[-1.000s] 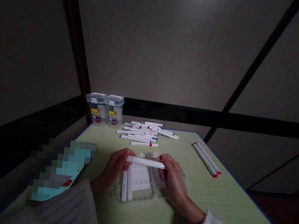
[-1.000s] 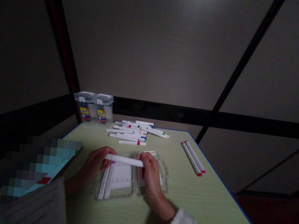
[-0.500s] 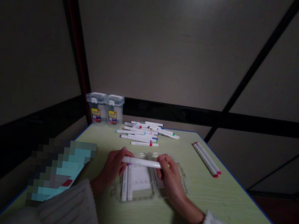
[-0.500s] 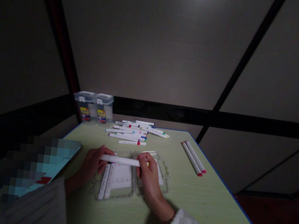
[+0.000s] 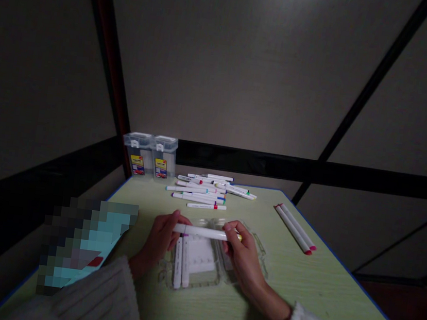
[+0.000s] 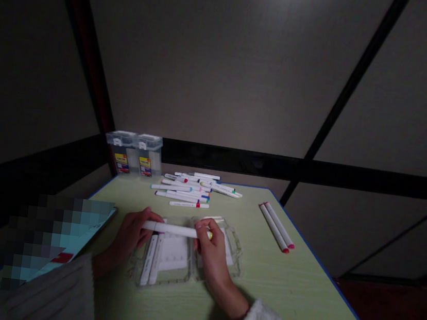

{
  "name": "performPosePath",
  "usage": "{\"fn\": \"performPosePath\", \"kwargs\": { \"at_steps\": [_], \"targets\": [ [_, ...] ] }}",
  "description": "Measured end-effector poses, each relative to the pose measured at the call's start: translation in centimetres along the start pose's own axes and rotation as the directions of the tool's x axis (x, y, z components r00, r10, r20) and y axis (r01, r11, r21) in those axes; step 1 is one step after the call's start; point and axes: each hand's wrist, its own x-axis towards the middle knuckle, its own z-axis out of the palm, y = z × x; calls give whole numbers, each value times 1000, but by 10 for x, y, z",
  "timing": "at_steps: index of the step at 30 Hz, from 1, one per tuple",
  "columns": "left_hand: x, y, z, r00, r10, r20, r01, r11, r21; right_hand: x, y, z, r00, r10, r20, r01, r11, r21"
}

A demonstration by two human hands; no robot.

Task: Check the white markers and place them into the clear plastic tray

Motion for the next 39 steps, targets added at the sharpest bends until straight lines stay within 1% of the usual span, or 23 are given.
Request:
{"fn": "performPosePath", "kwargs": {
  "at_steps": [9,20,25,28,31,36,39],
  "targets": [
    [0,-1,-1,1000,4,-2,-4,1000,19,2,0,1,1000,-1,-4,2,997,84],
    [-2,1,0,1000,2,19,-4,996,84,3,6,-1,1000,-29,-10,30,995,95],
    [-4,3,2,999,-43,22,40,993,107,3,3,0,999,-46,-19,48,992,119],
    [-4,2,3,1000,2,22,-4,991,133,3,0,0,1000,-8,-27,11,992,127],
    [-4,1,3,998,56,27,-60,985,162,3,-1,0,999,40,-8,-38,993,108],
    [-6,3,2,993,107,50,-115,965,235,3,-2,-1,999,33,-3,-32,996,83],
    [-7,4,2,989,132,67,-145,958,248,2,-5,-1,999,41,4,-41,998,53]
  ]
}}
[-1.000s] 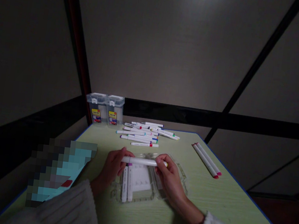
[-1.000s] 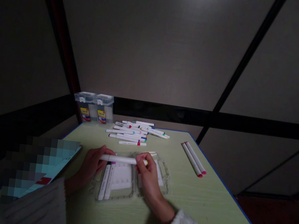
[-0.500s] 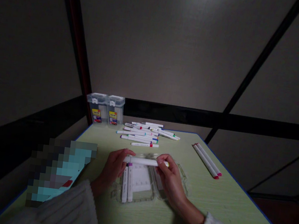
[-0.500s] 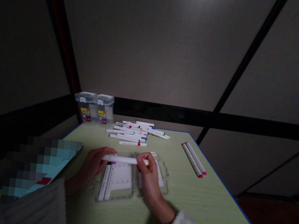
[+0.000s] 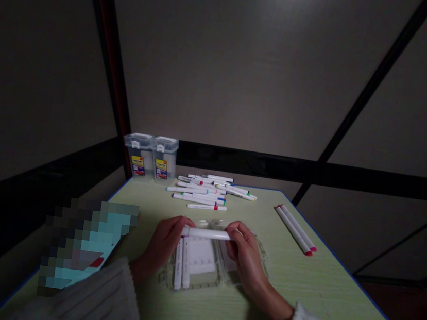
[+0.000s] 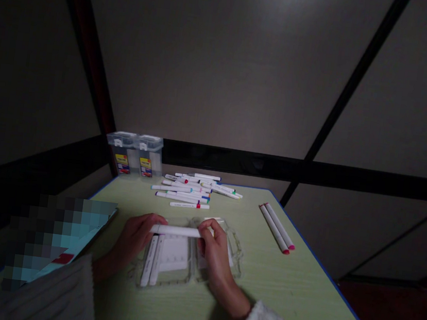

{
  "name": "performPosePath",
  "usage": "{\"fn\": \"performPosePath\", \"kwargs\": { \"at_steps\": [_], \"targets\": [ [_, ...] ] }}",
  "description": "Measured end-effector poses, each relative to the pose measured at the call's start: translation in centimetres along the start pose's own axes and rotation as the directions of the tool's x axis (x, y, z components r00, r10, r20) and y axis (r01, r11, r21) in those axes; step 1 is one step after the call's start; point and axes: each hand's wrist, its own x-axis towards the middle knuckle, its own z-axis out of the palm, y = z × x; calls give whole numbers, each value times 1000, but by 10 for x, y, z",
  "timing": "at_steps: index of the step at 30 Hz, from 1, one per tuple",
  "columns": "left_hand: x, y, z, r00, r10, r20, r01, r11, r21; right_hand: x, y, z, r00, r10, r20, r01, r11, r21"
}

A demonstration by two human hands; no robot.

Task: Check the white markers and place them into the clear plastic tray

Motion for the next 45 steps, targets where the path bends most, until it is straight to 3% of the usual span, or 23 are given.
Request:
{"fn": "performPosePath", "kwargs": {
  "at_steps": [8,14,23,45],
  "targets": [
    [-5,-8,-1,996,83,18,-83,996,16,-2,-4,2,999,-10,-50,8,999,-46],
    [-8,-13,-2,994,106,12,-106,994,0,-1,0,0,998,-52,-24,49,993,-110],
    [-11,-15,-2,999,45,21,-44,997,-56,0,1,0,998,13,-57,-15,999,-51],
    [-12,-6,2,999,12,53,-2,985,-173,0,-6,1,997,21,-76,-21,1000,-6]
  ]
}}
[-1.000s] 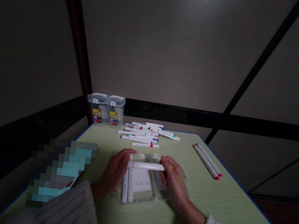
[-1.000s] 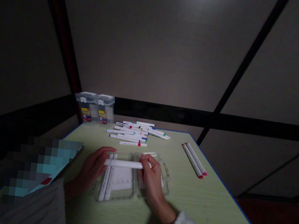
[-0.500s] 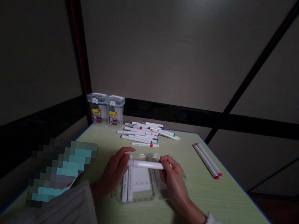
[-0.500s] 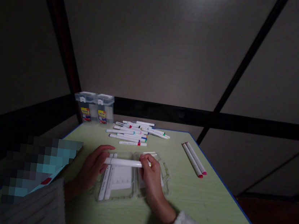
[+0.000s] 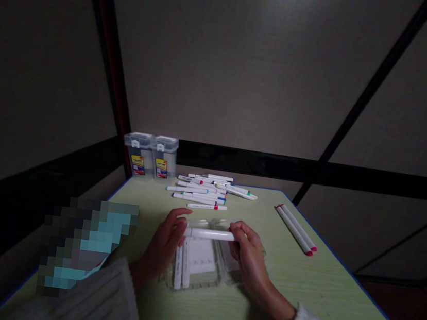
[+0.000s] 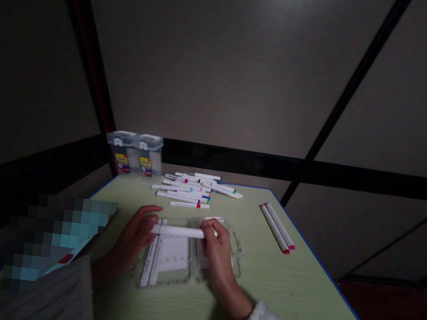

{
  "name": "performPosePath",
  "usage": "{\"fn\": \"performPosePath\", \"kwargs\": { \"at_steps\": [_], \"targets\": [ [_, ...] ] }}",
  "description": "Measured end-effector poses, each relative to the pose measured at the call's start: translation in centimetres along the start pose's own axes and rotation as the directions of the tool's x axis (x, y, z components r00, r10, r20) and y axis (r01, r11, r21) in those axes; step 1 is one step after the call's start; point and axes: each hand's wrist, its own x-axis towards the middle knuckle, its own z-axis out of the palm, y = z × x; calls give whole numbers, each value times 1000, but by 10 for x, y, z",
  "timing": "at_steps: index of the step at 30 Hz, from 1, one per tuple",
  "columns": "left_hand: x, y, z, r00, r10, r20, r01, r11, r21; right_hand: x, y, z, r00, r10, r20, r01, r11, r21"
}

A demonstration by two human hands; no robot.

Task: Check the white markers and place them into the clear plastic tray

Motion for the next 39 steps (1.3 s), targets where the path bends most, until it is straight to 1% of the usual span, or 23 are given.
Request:
{"fn": "performPosePath", "kwargs": {
  "at_steps": [7,15,19,23,27,31,33,39],
  "targets": [
    [-1,0,0,1000,12,-11,-12,1000,1,0,2,-1,999,-32,4,32,999,17],
    [2,-10,-3,990,135,34,-136,991,18,0,-1,-1,999,-40,-5,40,999,-4],
    [1,-10,-3,985,162,53,-163,986,26,1,0,-1,999,-33,-6,33,999,-20],
    [1,-11,-2,989,141,34,-141,990,18,3,2,-2,1000,-20,0,20,1000,-16],
    [3,-11,-2,996,86,23,-87,994,58,2,1,-1,1000,-10,15,10,999,-33],
    [5,-8,-3,998,53,27,-57,989,137,-1,1,-1,999,-36,31,39,996,-78],
    [6,-5,-3,999,37,8,-38,987,157,-1,2,-1,998,-45,46,49,994,-93],
    [7,1,-1,999,-16,-41,22,989,147,-1,5,-1,996,-61,63,68,992,-106]
  ]
}}
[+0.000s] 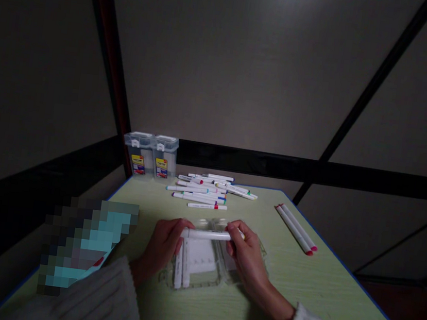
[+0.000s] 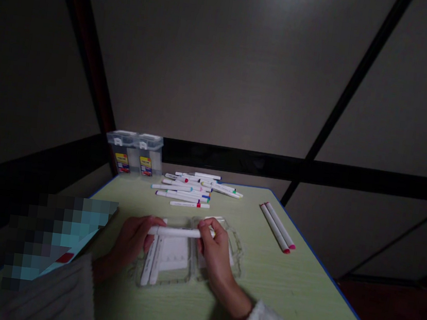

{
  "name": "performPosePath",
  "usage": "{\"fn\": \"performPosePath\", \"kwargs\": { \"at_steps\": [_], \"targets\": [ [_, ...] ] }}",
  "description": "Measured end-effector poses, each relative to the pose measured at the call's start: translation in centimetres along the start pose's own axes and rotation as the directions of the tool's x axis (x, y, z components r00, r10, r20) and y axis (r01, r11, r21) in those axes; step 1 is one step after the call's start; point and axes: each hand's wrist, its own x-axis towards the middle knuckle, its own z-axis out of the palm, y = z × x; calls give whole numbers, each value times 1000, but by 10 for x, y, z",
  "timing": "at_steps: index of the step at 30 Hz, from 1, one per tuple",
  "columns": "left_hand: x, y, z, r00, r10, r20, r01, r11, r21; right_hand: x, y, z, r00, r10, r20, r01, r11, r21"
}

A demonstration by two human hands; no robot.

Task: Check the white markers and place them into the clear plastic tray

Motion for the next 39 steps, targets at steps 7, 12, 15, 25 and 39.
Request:
{"fn": "performPosePath", "kwargs": {
  "at_steps": [7,12,15,25,39],
  "targets": [
    [0,1,0,999,-42,-17,42,999,-30,-1,-2,1,1000,-13,-5,13,1000,-1],
    [2,0,1,998,-48,-35,46,998,-40,-1,2,0,1000,0,9,0,1000,-7],
    [3,0,1,998,-54,-45,52,997,-48,0,4,0,1000,0,6,1,1000,-18],
    [3,1,1,996,-65,-69,59,995,-77,0,4,0,1000,-7,10,7,1000,2],
    [5,0,0,991,-99,-90,87,988,-126,3,9,0,996,-57,64,49,991,125]
  ]
}}
